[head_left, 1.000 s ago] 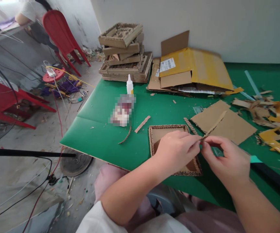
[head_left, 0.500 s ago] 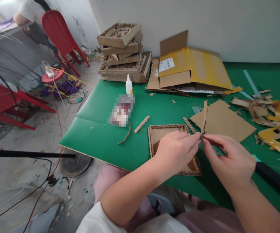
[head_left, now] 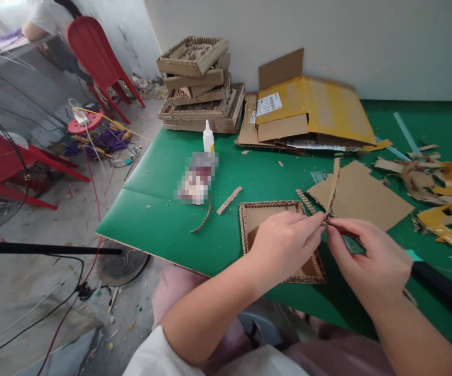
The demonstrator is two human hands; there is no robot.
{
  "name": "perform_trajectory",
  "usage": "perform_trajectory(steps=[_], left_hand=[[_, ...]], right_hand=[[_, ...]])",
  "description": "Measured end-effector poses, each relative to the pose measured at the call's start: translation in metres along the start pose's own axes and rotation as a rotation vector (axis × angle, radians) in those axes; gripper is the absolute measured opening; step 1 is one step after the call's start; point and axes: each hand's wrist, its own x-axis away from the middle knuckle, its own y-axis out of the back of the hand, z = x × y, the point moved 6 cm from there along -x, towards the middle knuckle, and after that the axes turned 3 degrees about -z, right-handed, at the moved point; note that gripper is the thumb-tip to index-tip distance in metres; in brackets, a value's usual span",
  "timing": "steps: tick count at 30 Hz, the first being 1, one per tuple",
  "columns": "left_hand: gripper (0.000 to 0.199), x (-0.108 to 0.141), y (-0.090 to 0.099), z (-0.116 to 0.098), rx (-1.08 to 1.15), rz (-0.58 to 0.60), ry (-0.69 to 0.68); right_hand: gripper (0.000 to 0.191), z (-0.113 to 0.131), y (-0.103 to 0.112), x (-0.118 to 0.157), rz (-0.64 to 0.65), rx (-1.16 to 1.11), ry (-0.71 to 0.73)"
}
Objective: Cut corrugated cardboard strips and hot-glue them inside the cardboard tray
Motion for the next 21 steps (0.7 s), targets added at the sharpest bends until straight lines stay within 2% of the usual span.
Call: perform_trajectory(steps=[10, 16, 21], left_hand=[[0.033, 0.0013, -0.0091, -0.0014, -0.027, 0.132, -0.016], [0.035, 0.0019, -0.0079, -0.0046, -0.042, 0.092, -0.072], [0.035, 0.0013, -0.0085, -0.0035, -0.055, 0.132, -0.052]], right_hand=[[0.010, -0.0011, 0.0016, 0.0011, -0.012, 0.027, -0.013], [0.006, 0.0005, 0.0019, 0.0002, -0.017, 0.043, 0.011], [0.004, 0.0015, -0.0002, -0.0007, 0.003, 0.056, 0.018]])
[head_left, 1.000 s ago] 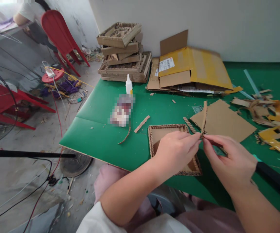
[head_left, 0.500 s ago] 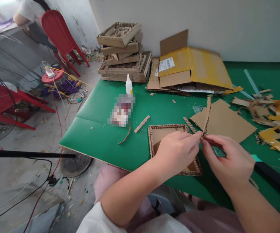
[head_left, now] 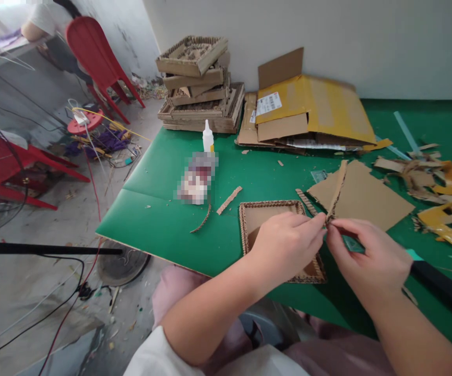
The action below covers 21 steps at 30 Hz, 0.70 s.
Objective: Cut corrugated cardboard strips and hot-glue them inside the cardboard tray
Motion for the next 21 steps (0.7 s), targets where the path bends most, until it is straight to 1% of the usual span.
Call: perform_trajectory(steps=[6, 12, 16, 21], left_hand=[[0.033, -0.0008, 0.0017, 0.0002, -0.011, -0.020, 0.009], [0.035, -0.0006, 0.0064, 0.0000, -0.006, -0.104, -0.009], [0.035, -0.0007, 0.0067, 0.0010, -0.032, -0.109, -0.009], [0.033, 0.0001, 0.0066, 0.0005, -0.042, -0.131, -0.040]], right_hand=[[0.004, -0.0019, -0.0007, 0.0018, 0.014, -0.003, -0.001], [0.005, 0.0017, -0.0021, 0.0011, -0.004, 0.004, 0.063], [0.008, 0.0044, -0.0015, 0.0002, -0.010, -0.005, 0.103], [0.006, 0.0047, -0.0016, -0.0001, -0.008, -0.013, 0.098]])
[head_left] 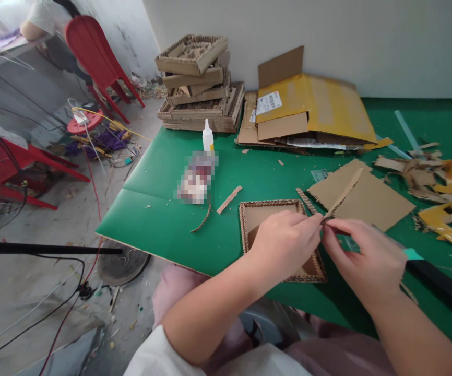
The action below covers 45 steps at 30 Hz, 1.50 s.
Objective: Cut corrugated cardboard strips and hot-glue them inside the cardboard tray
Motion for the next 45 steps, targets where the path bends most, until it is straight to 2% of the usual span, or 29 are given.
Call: perform_trajectory(steps=[10, 15, 21, 27, 36, 40, 45], left_hand=[[0.026, 0.000, -0.004, 0.007, 0.147, 0.081, 0.139], [0.022, -0.002, -0.004, 0.012, 0.297, 0.137, 0.267], [0.022, -0.003, -0.004, 0.019, 0.454, 0.169, 0.410], [0.021, -0.006, -0.004, 0.018, 0.448, 0.158, 0.399], [0.020, -0.006, -0.001, 0.012, 0.356, 0.117, 0.300], [0.017, -0.007, 0.000, 0.012, 0.364, 0.105, 0.306], [0.016, -0.006, -0.002, 0.015, 0.384, 0.131, 0.382]], right_hand=[[0.007, 0.002, 0.003, -0.006, -0.006, -0.072, -0.028], [0.009, -0.001, 0.002, -0.005, -0.001, -0.112, -0.098], [0.017, -0.004, 0.004, -0.004, -0.057, -0.143, -0.167], [0.019, -0.005, 0.005, -0.003, -0.060, -0.193, -0.178], [0.015, -0.007, 0.004, -0.002, -0.085, -0.172, -0.182], [0.014, -0.005, 0.004, -0.003, -0.079, -0.171, -0.168], [0.010, -0.006, 0.004, -0.004, -0.054, -0.193, -0.196]])
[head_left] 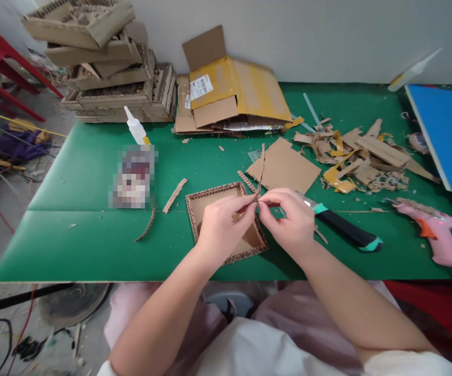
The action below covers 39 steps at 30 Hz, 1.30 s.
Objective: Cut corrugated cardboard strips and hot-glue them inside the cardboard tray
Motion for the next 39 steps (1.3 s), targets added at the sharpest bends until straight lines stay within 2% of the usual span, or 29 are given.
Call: perform_trajectory(steps=[13, 21, 25, 27, 32, 39], left_hand=[[0.015, 0.000, 0.001, 0.004, 0.098, 0.010, 0.104], [0.019, 0.002, 0.002, -0.006, -0.096, -0.069, -0.152], [0.019, 0.003, 0.001, -0.009, -0.131, -0.081, -0.211], [0.019, 0.003, 0.001, -0.008, -0.109, -0.079, -0.185], [0.021, 0.002, -0.001, -0.001, 0.010, -0.035, -0.001], [0.018, 0.002, 0.000, 0.001, 0.019, -0.048, 0.042]], right_hand=[[0.009, -0.008, -0.002, -0.001, 0.039, -0.118, -0.198], [0.012, -0.005, -0.002, 0.002, 0.000, -0.071, -0.113], [0.012, -0.003, 0.000, 0.000, -0.036, -0.018, -0.069], [0.011, -0.001, 0.001, -0.001, -0.047, 0.001, -0.041], [0.010, -0.001, 0.000, -0.001, -0.021, 0.005, -0.025], [0.009, 0.001, -0.002, -0.003, 0.016, -0.004, -0.037]])
